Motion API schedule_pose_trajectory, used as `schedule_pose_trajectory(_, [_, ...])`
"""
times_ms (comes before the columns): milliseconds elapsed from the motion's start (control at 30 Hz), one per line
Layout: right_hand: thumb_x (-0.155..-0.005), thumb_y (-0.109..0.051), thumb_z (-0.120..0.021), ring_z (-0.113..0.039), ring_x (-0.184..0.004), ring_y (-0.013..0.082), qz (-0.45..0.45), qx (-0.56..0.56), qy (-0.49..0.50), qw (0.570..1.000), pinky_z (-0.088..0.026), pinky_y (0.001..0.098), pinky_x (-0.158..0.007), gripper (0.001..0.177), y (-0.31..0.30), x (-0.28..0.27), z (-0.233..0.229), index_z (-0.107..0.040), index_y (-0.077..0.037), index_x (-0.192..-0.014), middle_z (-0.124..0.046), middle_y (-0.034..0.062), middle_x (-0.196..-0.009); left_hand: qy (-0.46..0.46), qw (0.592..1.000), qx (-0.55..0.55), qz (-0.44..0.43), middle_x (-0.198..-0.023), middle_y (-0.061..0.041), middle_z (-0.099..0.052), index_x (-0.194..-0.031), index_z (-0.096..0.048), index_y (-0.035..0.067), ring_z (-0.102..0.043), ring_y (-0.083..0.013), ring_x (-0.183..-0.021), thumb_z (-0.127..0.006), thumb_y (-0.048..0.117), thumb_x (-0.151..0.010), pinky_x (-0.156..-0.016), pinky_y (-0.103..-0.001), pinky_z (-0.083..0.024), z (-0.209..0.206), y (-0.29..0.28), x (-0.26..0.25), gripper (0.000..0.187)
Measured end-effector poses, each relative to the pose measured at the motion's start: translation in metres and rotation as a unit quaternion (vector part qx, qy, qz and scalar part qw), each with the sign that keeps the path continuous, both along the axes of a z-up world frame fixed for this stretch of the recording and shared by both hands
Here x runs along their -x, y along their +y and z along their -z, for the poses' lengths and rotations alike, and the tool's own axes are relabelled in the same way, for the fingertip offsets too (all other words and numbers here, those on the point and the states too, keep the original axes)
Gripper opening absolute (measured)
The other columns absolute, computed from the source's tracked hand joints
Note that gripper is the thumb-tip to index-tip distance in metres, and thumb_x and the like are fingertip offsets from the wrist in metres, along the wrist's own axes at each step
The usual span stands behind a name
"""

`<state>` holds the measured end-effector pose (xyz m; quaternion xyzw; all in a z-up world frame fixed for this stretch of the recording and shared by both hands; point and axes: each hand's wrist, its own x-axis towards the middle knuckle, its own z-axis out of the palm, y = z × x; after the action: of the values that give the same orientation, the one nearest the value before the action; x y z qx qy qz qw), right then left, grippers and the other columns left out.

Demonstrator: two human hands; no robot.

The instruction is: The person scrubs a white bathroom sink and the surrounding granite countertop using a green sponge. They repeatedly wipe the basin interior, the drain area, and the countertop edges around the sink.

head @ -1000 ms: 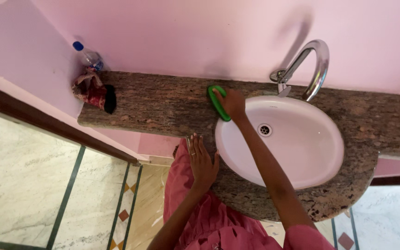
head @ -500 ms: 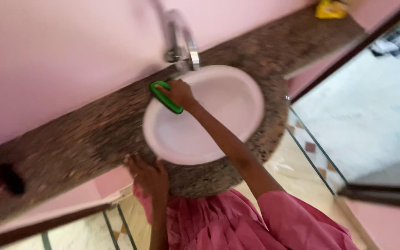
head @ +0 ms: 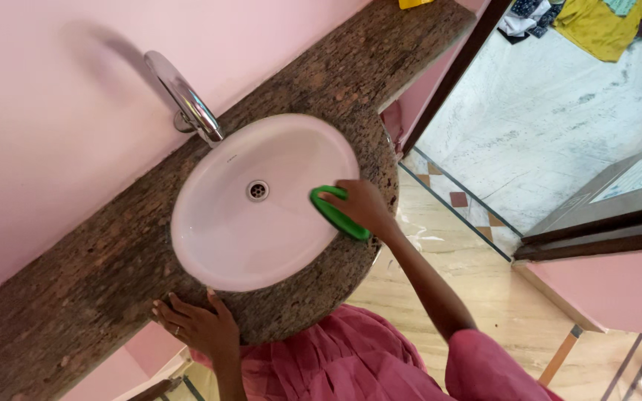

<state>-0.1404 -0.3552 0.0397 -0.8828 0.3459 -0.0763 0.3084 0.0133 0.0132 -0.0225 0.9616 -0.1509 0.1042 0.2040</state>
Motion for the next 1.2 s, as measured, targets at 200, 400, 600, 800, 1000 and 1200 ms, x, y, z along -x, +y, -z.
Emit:
schedule_pose_trajectory(200, [-0.1,-0.055,-0.052,-0.058,-0.037,0.0144,0.073,-0.023,-0.041,0.996,-0.05,0.0332,-0.035,0.051,0.056,0.03,0.014,-0.074,-0.011,-0.113,-0.068,0.0059,-0.061,0.025,0.999,0.026,-0.009,-0.169,-0.03,-0.016,-0.16,-0.029,-0.004,-0.012,-0.0472,-0.159,-0.048,0.052,-0.109,-0.125,-0.062,-0.022,-0.006,-0.002,0.003,0.079])
schedule_pose_trajectory(400, [-0.1,-0.056,-0.056,-0.062,-0.049,0.0283,-0.076,0.053,-0.05,0.994,-0.051,0.0454,-0.049,0.051,0.148,-0.021,0.005,-0.075,-0.008,-0.098,-0.064,0.0128,-0.059,-0.006,1.0,0.03,-0.007,-0.169,-0.028,-0.021,-0.159,-0.034,-0.001,-0.015,-0.0462,-0.16,-0.051,0.05,-0.11,-0.128,-0.061,-0.024,-0.007,-0.002,0.004,0.073])
schedule_pose_trajectory(600, [-0.096,-0.056,-0.061,-0.068,-0.063,0.041,-0.193,0.044,-0.101,0.975,-0.053,0.0536,-0.059,0.052,0.204,-0.054,-0.001,-0.074,-0.006,-0.103,-0.066,0.0195,-0.067,0.008,0.999,0.042,-0.002,-0.167,-0.027,-0.022,-0.157,-0.035,-0.002,-0.016,-0.0456,-0.159,-0.054,0.048,-0.106,-0.127,-0.059,-0.024,-0.016,-0.003,0.006,0.074])
schedule_pose_trajectory(800, [-0.099,-0.057,-0.059,-0.07,-0.066,0.0324,-0.227,0.046,-0.123,0.965,-0.055,0.0471,-0.063,0.048,0.166,-0.025,-0.005,-0.078,-0.012,-0.102,-0.073,0.0138,-0.077,0.044,0.999,0.007,-0.013,-0.166,-0.032,-0.017,-0.153,-0.035,-0.007,-0.009,-0.0514,-0.155,-0.058,0.042,-0.098,-0.117,-0.061,-0.02,-0.032,-0.016,0.019,0.076])
schedule_pose_trajectory(1000, [-0.098,-0.06,-0.057,-0.071,-0.066,0.0325,0.056,0.058,0.028,0.996,-0.057,0.047,-0.06,0.054,0.077,0.027,-0.013,-0.076,-0.014,-0.118,-0.076,0.0178,-0.079,0.025,0.963,0.166,0.213,-0.156,-0.022,-0.043,-0.134,-0.056,0.002,-0.035,-0.0432,-0.15,-0.061,0.023,-0.095,-0.12,-0.056,-0.032,-0.032,-0.067,0.073,0.044])
schedule_pose_trajectory(1200, [-0.096,-0.052,-0.064,-0.069,-0.072,0.0457,0.155,0.134,-0.027,0.978,-0.054,0.0549,-0.063,0.046,0.067,0.049,-0.007,-0.08,-0.01,-0.103,-0.072,0.0224,-0.077,0.129,0.925,0.25,0.257,-0.135,-0.021,-0.058,-0.127,-0.061,0.003,-0.053,-0.0378,-0.132,-0.061,0.017,-0.098,-0.11,-0.046,-0.043,-0.046,-0.062,0.077,0.032])
